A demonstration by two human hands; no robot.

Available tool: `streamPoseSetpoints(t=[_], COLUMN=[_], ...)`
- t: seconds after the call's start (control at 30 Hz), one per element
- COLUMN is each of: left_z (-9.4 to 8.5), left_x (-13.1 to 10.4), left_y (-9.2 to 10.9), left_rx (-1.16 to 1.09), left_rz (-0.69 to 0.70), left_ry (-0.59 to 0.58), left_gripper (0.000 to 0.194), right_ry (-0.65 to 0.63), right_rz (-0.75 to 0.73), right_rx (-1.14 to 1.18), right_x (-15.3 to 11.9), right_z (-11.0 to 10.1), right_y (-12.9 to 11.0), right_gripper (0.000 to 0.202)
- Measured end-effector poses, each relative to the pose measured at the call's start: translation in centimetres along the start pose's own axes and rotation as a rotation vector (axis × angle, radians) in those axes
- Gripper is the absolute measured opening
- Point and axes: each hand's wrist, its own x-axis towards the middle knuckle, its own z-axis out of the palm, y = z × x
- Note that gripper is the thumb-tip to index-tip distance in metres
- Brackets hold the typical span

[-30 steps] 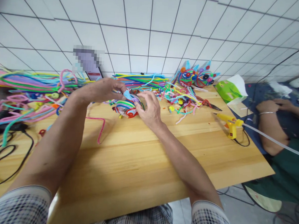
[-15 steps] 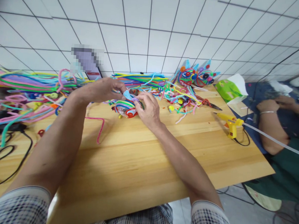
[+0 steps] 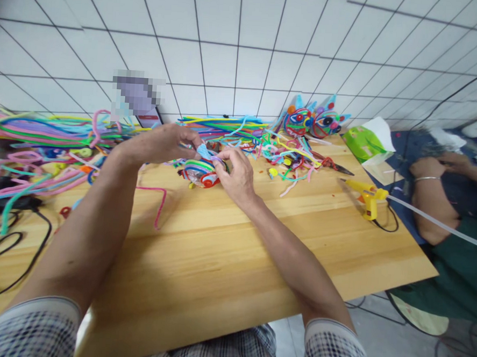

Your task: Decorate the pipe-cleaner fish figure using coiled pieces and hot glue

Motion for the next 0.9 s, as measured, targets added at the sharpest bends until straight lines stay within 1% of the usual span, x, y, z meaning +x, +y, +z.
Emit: streamPoseSetpoints(t=[0.3, 0.37, 0.47, 0.6, 0.67, 0.77, 0.9], left_z=[0.1, 0.2, 0.3, 0.7, 1.1, 1.8, 2.6], left_x=[0.0, 0.0, 0.2, 0.4, 0.6, 0.9, 1.3], left_y=[0.1, 0.1, 0.2, 0.6, 0.6, 0.4, 0.0], left_rx=[0.012, 0.009, -0.022, -0.039, -0.042, -0.092, -0.176], left_rz=[0.001, 0.004, 0.021, 0.028, 0.036, 0.058, 0.070], left_ry=[0.008, 0.020, 0.032, 0.067, 0.101, 0.125, 0.134], left_gripper=[0.025, 0.024, 0.022, 0.022, 0.021, 0.022, 0.023], right_ry=[0.011, 0.003, -0.002, 0.014, 0.014, -0.026, -0.119], right_rz=[0.055, 0.091, 0.186, 0.338, 0.387, 0.422, 0.448], right_rx=[0.039, 0.059, 0.114, 0.295, 0.349, 0.334, 0.280], right_x=[0.0, -0.1, -0.1, 0.1, 0.3, 0.5, 0.9], right_z=[0.1, 0.2, 0.4, 0.2, -0.1, -0.5, -0.8], right_y=[-0.2, 0.0, 0.6, 1.5, 2.0, 2.6, 3.4], right_gripper=[0.007, 0.018, 0.036, 0.039, 0.045, 0.056, 0.061])
